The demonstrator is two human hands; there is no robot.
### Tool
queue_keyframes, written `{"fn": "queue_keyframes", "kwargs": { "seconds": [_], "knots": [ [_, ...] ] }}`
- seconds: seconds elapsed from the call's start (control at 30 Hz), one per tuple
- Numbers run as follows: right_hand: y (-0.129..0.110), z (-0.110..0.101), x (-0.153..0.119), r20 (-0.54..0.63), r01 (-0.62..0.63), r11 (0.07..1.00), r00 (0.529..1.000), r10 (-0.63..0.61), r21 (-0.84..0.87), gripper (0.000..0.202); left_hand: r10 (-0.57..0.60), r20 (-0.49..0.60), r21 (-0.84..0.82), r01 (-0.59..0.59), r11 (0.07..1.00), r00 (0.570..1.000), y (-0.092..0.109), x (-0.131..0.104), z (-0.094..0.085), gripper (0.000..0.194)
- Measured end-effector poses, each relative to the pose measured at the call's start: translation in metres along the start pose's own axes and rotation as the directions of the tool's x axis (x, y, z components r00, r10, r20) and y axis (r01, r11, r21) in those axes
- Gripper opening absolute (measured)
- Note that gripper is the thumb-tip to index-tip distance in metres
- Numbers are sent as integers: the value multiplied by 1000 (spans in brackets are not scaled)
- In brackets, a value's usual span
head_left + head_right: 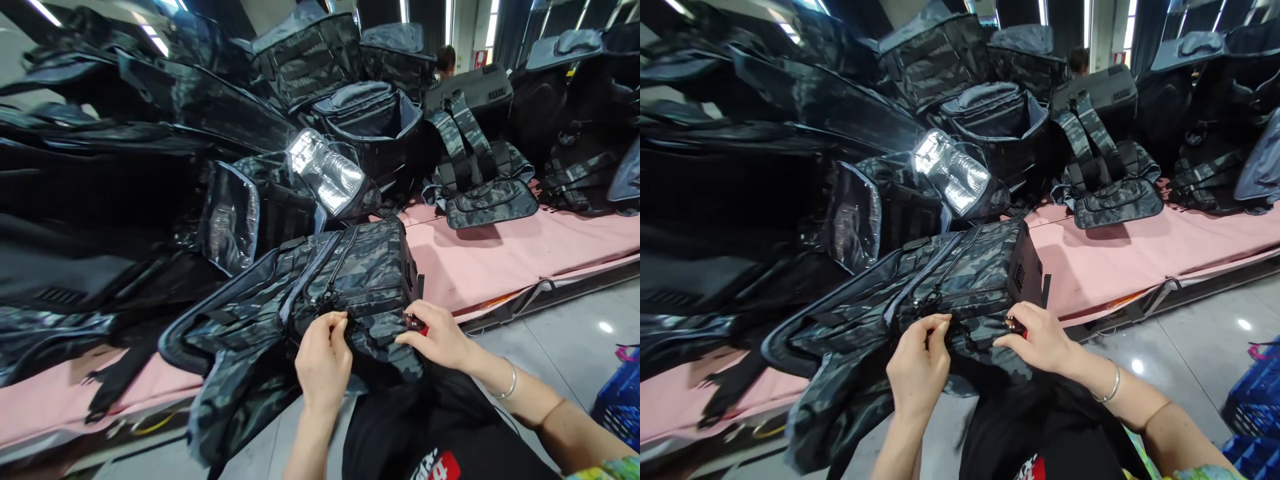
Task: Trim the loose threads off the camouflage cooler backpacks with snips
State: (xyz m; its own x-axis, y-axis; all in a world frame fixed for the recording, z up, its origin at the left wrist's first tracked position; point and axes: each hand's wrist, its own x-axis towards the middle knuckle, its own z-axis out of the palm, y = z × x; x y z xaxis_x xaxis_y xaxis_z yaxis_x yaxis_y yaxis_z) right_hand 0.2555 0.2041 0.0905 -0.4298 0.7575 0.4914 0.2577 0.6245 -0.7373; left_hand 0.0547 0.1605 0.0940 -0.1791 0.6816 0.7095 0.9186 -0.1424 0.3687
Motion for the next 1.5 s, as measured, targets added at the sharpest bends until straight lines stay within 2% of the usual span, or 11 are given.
{"fn": "queue_keyframes", "kwargs": {
  "seconds": [0.1, 0.2, 0.37, 0.53, 0.63, 0.73, 0.9, 1.03, 1.17, 1.27, 1.5],
  "knots": [
    [-1, -9, 7, -24, -21, 998, 1000, 20, -67, 25, 31, 8, -62, -31, 998, 999, -7, -4, 17, 9],
    [4, -10, 14, -5, 69, 977, 997, -71, -201, 21, 24, 50, -106, -18, 994, 998, -13, -14, 34, 9],
    [26, 7, 20, 136, 195, 885, 979, -151, -423, 14, 21, 84, -125, -11, 992, 996, -22, -32, 61, 10],
    [60, 22, 13, 132, 177, 827, 983, -125, -533, 12, -33, 49, -117, 38, 992, 998, -31, -51, 82, 10],
    [82, 24, 6, 112, 173, 859, 984, -136, -481, 15, -65, 9, -115, 66, 991, 998, -32, -60, 87, 11],
    [104, 20, 0, 39, 140, 938, 990, -134, -318, 20, -65, -18, -123, 62, 990, 998, -29, -65, 88, 16],
    [128, 20, -5, -32, -7, 993, 999, 3, -117, 21, -17, -19, -103, 15, 995, 1000, -19, -64, 91, 20],
    [130, 28, -10, -99, -147, 988, 985, 142, -43, 22, 111, 147, -60, -103, 993, 983, -19, -50, 100, 22],
    [129, 30, -13, -102, -130, 991, 987, 126, -37, 22, 160, 267, 25, -173, 985, 950, -25, -36, 107, 24],
    [127, 26, -10, -52, -61, 993, 997, 56, -99, 20, 146, 265, 90, -175, 980, 953, -24, -36, 110, 19],
    [116, 19, 4, 62, 98, 932, 995, -81, -350, 13, 67, 142, 166, -90, 982, 988, -16, -51, 113, 19]
  ]
}}
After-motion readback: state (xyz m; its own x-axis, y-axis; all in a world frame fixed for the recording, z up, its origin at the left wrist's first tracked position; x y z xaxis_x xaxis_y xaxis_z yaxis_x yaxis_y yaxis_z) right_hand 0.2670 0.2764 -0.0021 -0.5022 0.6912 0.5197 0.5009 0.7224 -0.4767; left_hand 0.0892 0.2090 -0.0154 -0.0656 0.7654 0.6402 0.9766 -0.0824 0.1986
